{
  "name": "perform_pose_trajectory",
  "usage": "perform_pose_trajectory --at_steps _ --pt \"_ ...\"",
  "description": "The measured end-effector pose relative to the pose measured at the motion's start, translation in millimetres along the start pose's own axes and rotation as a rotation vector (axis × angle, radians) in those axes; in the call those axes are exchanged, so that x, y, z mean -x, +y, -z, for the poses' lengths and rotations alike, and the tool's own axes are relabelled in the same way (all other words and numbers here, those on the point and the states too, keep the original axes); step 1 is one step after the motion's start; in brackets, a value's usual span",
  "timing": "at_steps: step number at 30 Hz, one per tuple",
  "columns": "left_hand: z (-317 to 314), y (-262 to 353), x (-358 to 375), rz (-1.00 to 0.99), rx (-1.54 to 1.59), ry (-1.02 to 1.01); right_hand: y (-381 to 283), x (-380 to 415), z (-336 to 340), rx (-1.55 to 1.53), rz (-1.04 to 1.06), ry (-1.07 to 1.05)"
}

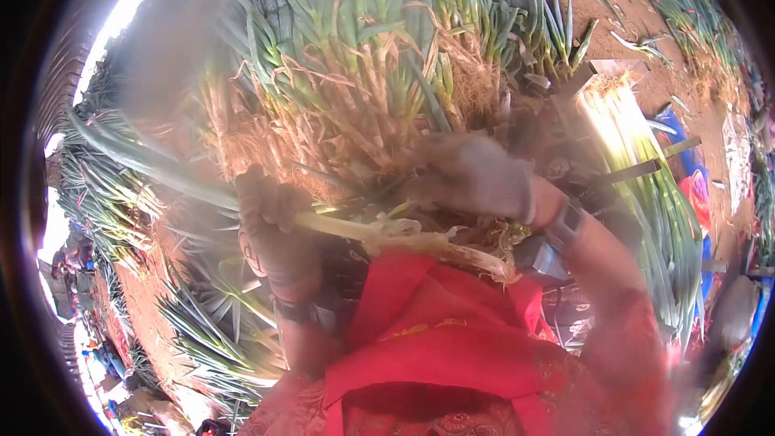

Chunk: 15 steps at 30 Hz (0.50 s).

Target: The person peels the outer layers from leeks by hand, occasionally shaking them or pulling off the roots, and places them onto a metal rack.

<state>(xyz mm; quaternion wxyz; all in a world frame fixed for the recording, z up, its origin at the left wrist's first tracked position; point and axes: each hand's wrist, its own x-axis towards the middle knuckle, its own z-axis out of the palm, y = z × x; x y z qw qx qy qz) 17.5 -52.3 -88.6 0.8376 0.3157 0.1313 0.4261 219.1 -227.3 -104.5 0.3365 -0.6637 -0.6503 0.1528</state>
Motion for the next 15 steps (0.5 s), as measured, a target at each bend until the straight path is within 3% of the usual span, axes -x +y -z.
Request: perform_pose_trajectory --at_steps 1,4,5,8,11,12,13,15 --pt "2 -2 -2 0.016 0.101 -0.052 -12 -15 -6 -0.199 0.061 -0.051" --pt "1 -2 -7 0.06 0.28 -0.179 -54 -50 -26 -0.763 -0.22 -0.461" --pt "2 2 -6 0.085 0.266 -0.113 -61 -57 -30 -0.896 -0.317 -0.616" --pt "8 16 0 0.156 0.225 0.102 -63 -61 -65 -1.161 -0.372 -0.572" --pt "45 25 -9 0.016 0.15 -0.03 -94 -52 -87 -1.401 -0.474 -0.435" --pt "52 27 -11 -0.028 0.125 -0.078 -97 -54 -83 -1.241 -0.468 -0.487" --pt "56 29 -10 0.008 0.242 0.019 -101 -57 -75 -1.079 -0.459 -0.534" --pt "77 30 -18 0.031 0.237 -0.13 -101 -56 -76 -0.83 -0.405 -0.572"
